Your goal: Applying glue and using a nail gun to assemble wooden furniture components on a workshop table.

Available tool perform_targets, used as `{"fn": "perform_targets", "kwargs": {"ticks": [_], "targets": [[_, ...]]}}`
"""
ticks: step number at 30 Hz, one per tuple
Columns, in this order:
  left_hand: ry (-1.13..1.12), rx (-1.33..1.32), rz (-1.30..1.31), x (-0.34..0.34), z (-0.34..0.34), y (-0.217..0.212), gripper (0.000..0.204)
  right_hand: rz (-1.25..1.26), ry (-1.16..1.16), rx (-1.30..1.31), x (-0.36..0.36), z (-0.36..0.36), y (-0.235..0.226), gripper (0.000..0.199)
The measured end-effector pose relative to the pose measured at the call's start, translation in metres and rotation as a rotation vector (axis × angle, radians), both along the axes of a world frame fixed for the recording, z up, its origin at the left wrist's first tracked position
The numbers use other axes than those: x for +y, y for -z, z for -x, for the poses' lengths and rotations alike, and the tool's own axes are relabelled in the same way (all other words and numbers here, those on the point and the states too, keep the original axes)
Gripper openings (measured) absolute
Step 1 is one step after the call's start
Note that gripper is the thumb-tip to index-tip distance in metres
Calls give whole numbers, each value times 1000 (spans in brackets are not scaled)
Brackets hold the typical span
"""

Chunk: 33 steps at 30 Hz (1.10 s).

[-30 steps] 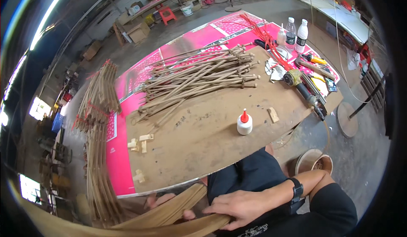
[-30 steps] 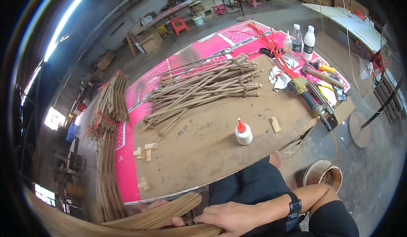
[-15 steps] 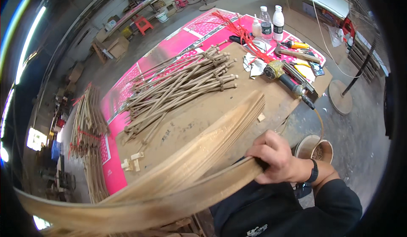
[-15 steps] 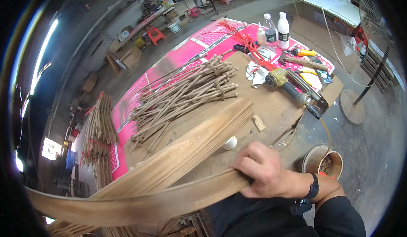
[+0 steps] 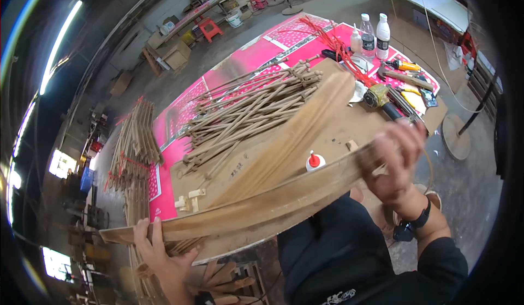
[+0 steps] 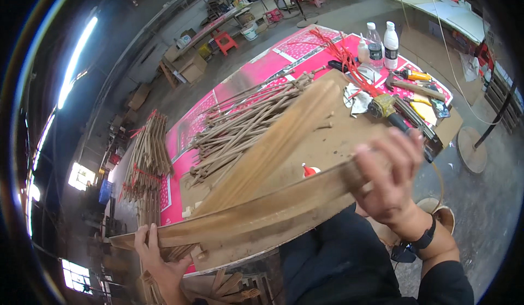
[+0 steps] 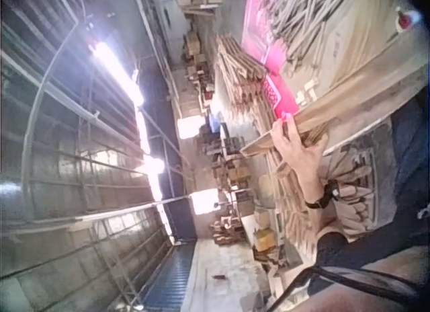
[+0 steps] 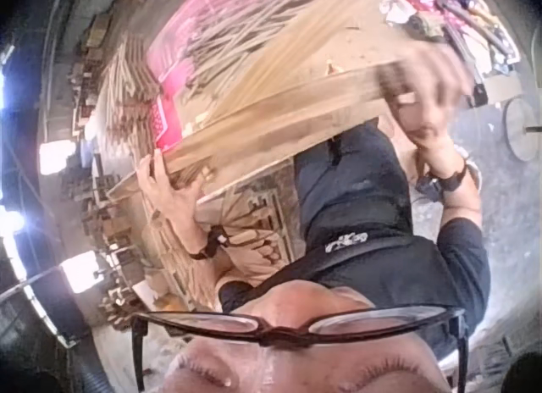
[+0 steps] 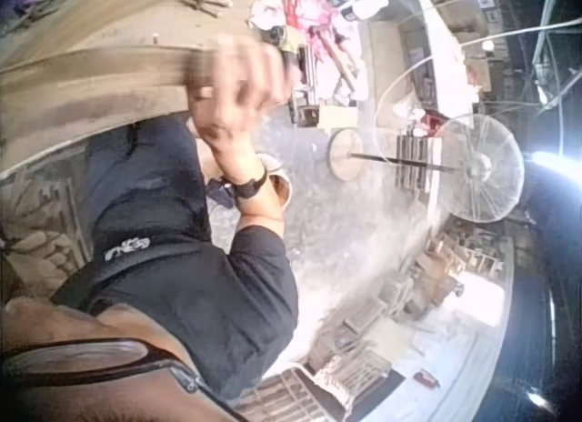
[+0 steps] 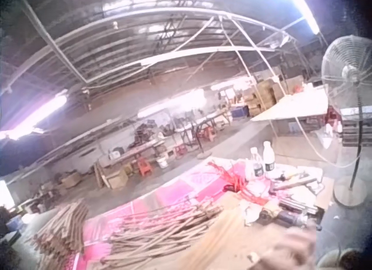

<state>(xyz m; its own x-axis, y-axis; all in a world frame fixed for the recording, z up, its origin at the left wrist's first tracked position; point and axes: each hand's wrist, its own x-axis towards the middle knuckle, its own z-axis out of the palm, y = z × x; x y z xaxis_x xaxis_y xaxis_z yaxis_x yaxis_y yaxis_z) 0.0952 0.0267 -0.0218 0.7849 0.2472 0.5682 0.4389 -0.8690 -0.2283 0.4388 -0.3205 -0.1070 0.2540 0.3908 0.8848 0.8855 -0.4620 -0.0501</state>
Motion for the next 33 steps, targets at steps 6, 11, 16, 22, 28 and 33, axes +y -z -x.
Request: {"fn": "perform_targets", "kwargs": {"ticks": [6, 11, 16, 22, 28, 33], "targets": [[11, -229, 32, 3, -18, -2, 98, -156, 6, 397, -2, -12, 95, 95], [63, -259, 201, 16, -39, 11, 99, 133, -252, 940, 68, -3, 163, 113], [92, -295, 254, 34, -64, 41, 97, 68, -276, 1072, 107, -4, 178, 100], [114, -204, 349, 44, -101, 88, 95, 197, -689, 924, 99, 11, 161, 63], [193, -30, 425, 46, -144, 148, 93, 283, -753, 790, 94, 12, 153, 60], [188, 132, 477, 49, -144, 185, 95, 246, -806, 785, 101, 16, 159, 63]]}}
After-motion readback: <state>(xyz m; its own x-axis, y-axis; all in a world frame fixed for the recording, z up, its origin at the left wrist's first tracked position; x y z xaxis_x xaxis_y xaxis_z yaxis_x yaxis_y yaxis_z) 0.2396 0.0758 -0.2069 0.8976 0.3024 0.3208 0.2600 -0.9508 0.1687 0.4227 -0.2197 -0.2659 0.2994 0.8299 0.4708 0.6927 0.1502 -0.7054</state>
